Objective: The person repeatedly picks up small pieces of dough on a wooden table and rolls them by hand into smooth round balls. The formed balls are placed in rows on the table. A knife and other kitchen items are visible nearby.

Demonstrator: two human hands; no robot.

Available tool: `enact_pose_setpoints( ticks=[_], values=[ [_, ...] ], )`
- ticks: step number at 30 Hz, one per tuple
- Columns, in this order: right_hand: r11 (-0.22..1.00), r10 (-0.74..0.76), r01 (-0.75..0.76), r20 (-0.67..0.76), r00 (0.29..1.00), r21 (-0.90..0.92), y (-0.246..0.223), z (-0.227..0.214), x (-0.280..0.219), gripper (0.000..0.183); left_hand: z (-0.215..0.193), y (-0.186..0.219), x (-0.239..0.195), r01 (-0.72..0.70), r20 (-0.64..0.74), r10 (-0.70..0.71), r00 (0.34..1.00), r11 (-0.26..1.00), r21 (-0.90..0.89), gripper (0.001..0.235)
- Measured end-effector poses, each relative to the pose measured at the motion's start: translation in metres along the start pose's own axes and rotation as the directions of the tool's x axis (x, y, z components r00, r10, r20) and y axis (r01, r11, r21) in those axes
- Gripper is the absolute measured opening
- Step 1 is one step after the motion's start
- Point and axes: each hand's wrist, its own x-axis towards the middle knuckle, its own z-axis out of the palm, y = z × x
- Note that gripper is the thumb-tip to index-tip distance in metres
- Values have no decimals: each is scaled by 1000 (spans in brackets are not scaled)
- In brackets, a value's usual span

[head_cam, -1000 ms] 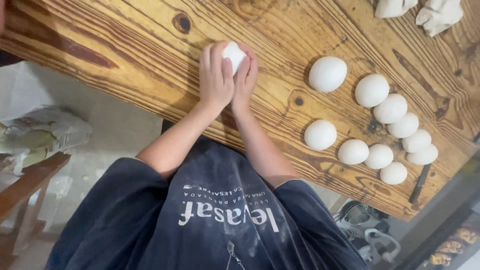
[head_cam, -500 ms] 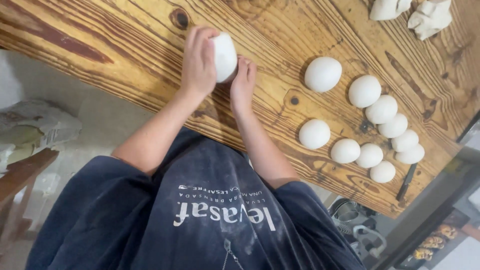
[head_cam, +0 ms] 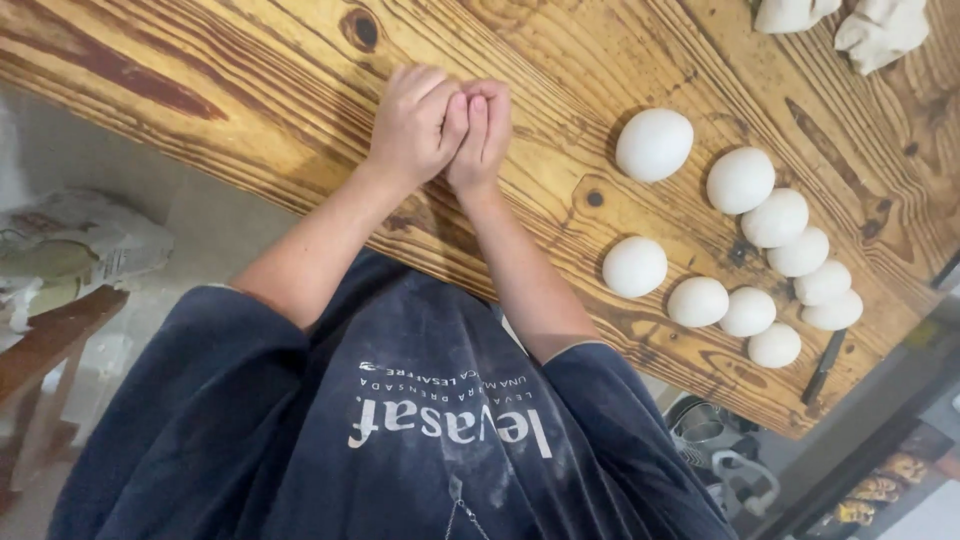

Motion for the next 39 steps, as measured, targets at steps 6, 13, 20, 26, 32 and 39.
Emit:
enact_pose_setpoints(
  ticks=[6,13,20,26,32,39],
  values=[
    [945,-261,286,164,951,-157,5,-11,-22,35,-5,-5,-35,-143,-46,152,987,976,163,47],
    [948,197,-188,10,980,-255,9,-9,24,28,-15,2,23,153,182,-190,965,967,203,22],
    [950,-83,105,86,993,-293,19,-16,12,35,3,-14,-1,-16,27,9,1000,962,272,60],
    [733,680,-636,-292,672,242,29,-11,31,20,-24,-3,23,254,151,-261,954,965,62,28],
    [968,228,-242,-164,960,-68,3,-18,-13,40,13,14,7,214,19,-214,977,963,-166,32],
    [975,-11,17,31,999,-221,24,-40,-57,46,26,-9,-61,56,74,-48,996,993,-106,27]
  ],
)
